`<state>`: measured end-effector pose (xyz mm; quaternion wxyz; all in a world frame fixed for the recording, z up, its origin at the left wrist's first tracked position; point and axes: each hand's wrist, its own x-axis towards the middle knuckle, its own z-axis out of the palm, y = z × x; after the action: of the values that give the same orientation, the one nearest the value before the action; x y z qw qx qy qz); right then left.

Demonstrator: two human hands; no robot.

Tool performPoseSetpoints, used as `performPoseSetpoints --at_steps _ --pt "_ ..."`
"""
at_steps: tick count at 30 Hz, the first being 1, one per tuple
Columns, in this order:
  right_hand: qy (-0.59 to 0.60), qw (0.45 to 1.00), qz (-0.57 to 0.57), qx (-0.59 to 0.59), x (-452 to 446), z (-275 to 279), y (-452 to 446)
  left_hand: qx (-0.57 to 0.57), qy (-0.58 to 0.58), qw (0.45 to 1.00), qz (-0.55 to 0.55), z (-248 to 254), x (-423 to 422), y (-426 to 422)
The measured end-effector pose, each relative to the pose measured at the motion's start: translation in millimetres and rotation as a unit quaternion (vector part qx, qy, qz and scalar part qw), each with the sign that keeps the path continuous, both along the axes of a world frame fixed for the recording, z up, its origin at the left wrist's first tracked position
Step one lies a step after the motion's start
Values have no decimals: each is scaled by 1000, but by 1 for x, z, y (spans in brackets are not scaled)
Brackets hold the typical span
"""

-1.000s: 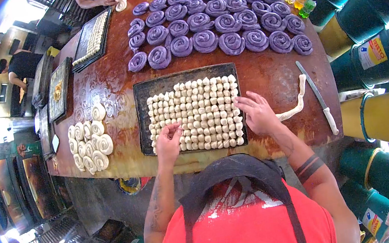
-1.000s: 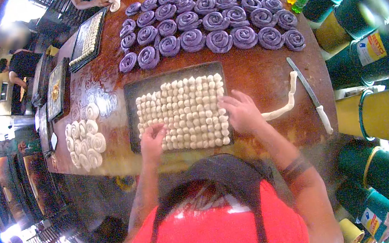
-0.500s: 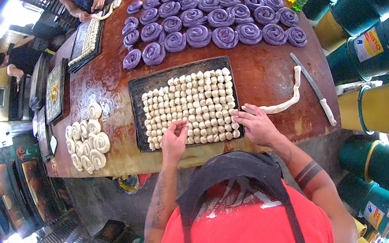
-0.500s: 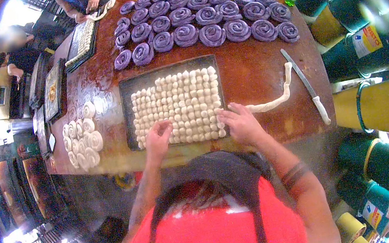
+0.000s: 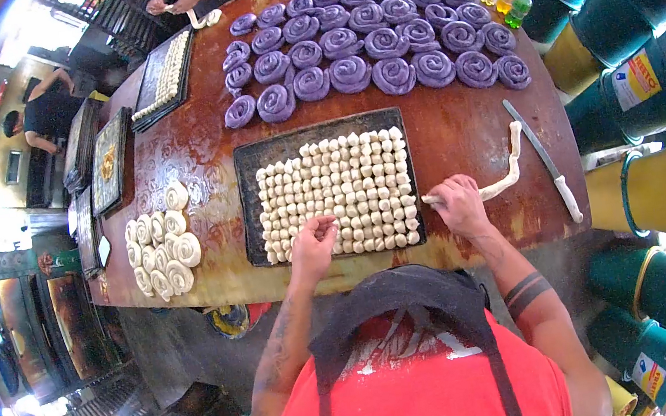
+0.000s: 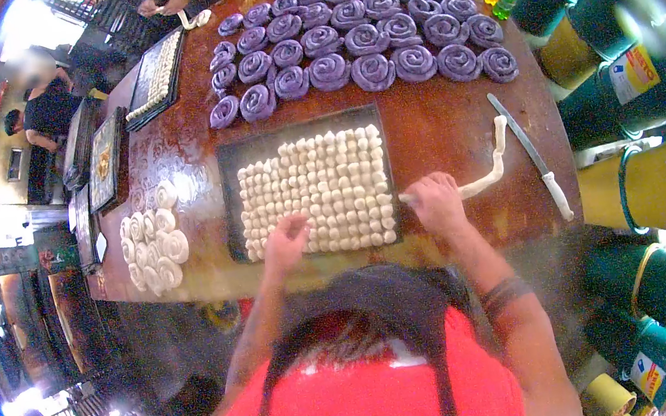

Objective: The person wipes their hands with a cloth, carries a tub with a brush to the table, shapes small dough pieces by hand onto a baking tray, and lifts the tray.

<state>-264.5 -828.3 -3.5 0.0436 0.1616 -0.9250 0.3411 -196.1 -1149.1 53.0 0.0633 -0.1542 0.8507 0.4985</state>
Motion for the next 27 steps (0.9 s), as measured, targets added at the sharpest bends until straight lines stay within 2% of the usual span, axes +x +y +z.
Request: performPoseSetpoints --at_steps 2,3,4,5,8,9,12,14,15,18,19,22,23,26,27 --pt "-139 972 -56 -181 -2 -14 9 1 -4 1000 -6 0 -1 -1" --pt "-262 862 -110 -421 -6 -18 32 -3 -7 1000 -6 2 -2 0" --pt "-364 676 -154 -622 -10 -18 50 -6 -9 1000 -6 3 -4 1" --pt "-296 686 -145 -648 -7 27 44 -18 -9 1000 -20 3 -6 1" --pt "-286 754 -82 -586 -7 60 51 1 0 996 -86 1 -22 14" --pt "-272 792 -100 -537 -6 78 37 10 8 994 -110 14 -30 27" --pt "-151 945 -110 -269 -3 49 12 43 -36 980 -192 36 -60 71" --pt "-254 938 -165 -168 -1 32 0 73 37 955 -285 47 -83 115" --pt "-250 936 -144 -199 1 17 2 105 82 946 -295 42 -87 129" --pt "-147 931 -127 -309 11 31 -17 61 211 901 -374 51 -94 155" --pt "-257 857 -152 -420 12 25 -16 61 254 889 -377 41 -93 158" --pt "-131 958 -123 -222 10 52 -18 31 214 918 -332 14 -97 149" --pt "-98 949 -150 -261 12 72 -24 42 124 952 -275 9 -95 147" --pt "-89 972 -125 -180 11 37 -16 113 6 971 -211 10 -93 145" --pt "-59 979 -111 -162 11 40 -20 84 -40 966 -241 5 -98 142"
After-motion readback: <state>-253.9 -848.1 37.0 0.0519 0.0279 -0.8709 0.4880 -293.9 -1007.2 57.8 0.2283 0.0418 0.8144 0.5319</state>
